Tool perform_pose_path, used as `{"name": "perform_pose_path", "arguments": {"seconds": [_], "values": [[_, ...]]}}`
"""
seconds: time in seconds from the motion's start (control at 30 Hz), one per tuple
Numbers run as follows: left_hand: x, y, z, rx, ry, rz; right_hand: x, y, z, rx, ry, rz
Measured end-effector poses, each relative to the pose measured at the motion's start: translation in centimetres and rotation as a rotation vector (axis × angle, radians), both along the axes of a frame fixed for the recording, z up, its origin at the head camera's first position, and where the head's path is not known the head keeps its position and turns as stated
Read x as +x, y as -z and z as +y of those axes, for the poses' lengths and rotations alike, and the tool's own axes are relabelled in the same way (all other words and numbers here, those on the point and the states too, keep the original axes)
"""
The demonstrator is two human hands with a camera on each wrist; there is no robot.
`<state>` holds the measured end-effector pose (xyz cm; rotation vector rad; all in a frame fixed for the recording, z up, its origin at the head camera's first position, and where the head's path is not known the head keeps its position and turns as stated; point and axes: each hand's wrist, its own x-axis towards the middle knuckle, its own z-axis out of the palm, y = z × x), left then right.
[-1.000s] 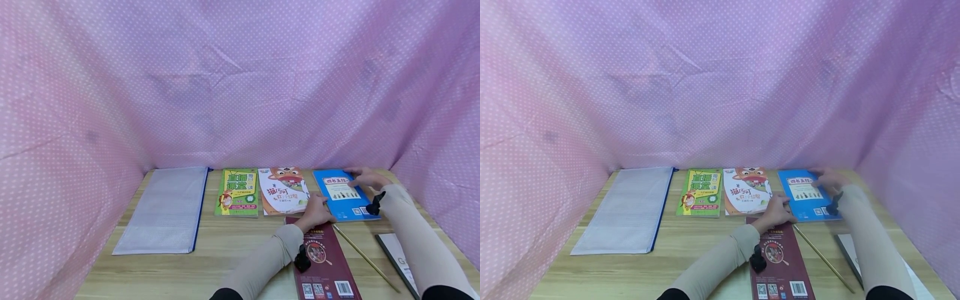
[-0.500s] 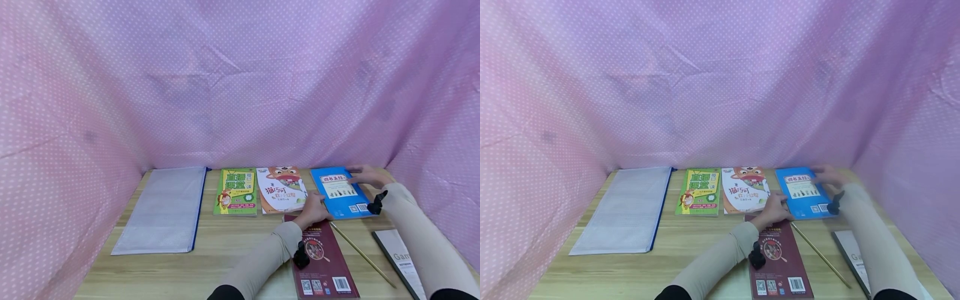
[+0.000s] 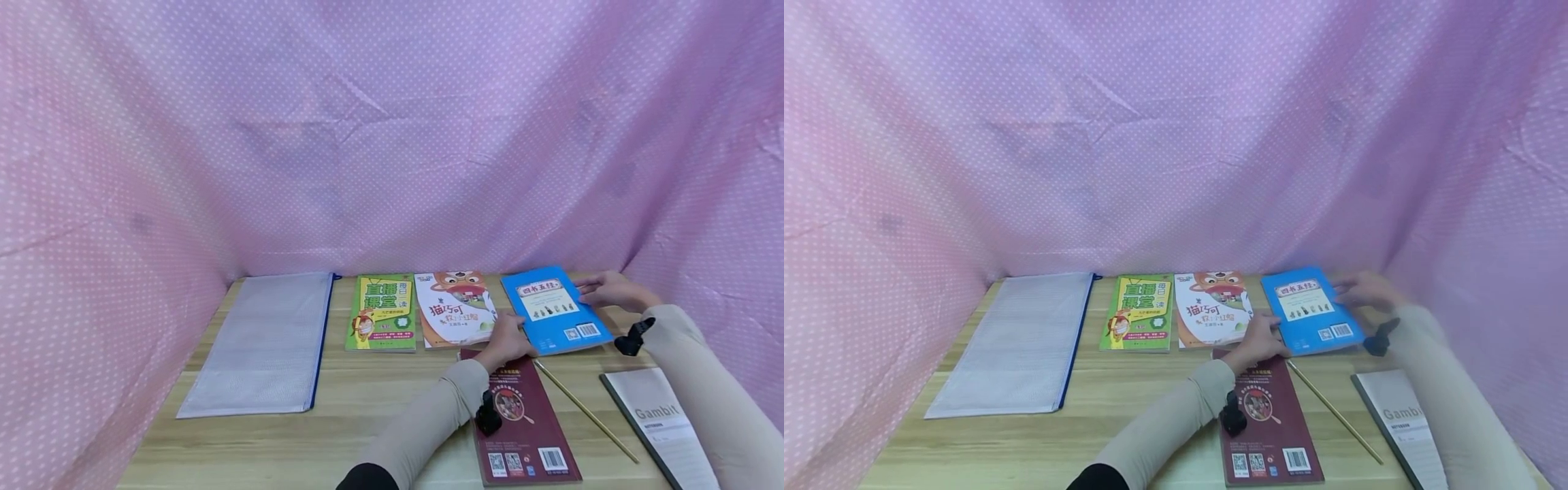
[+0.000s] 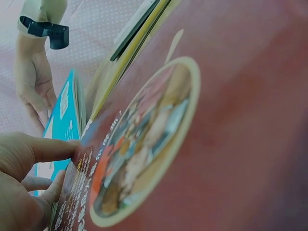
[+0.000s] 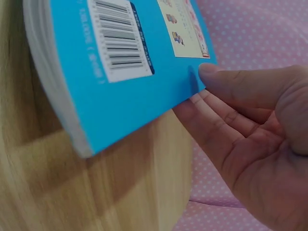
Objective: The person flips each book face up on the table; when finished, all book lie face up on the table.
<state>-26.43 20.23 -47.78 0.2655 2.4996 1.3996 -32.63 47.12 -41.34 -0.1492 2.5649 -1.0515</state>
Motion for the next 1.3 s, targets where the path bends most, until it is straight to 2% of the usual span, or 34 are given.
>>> {"name": "perform_pose_path", "arguments": {"seconds": [0.13, 0.3, 0.53, 0.77, 0.97, 1.3], "values": [[0.1, -0.1, 0.0, 0.016, -0.006, -0.019, 0.4, -0.7, 0.0, -0.038, 0.013, -0.032], [0.2, -0.2, 0.0, 0.015, -0.018, -0.036, 1.2, -1.5, -0.4, -0.045, 0.019, -0.028], [0.2, -0.2, -0.1, 0.045, -0.012, -0.065, 2.0, -2.5, -1.4, -0.046, 0.018, 0.014], [0.1, -0.4, -0.5, 0.07, 0.027, -0.056, 2.7, -3.9, -2.2, -0.061, 0.008, 0.066], [0.1, -0.5, -0.5, 0.098, 0.025, -0.063, 3.0, -4.6, -3.1, -0.065, 0.011, 0.096], [-0.9, -0.1, -1.0, 0.276, 0.059, -0.109, 3.3, -5.6, -4.8, -0.124, -0.025, 0.115]]}}
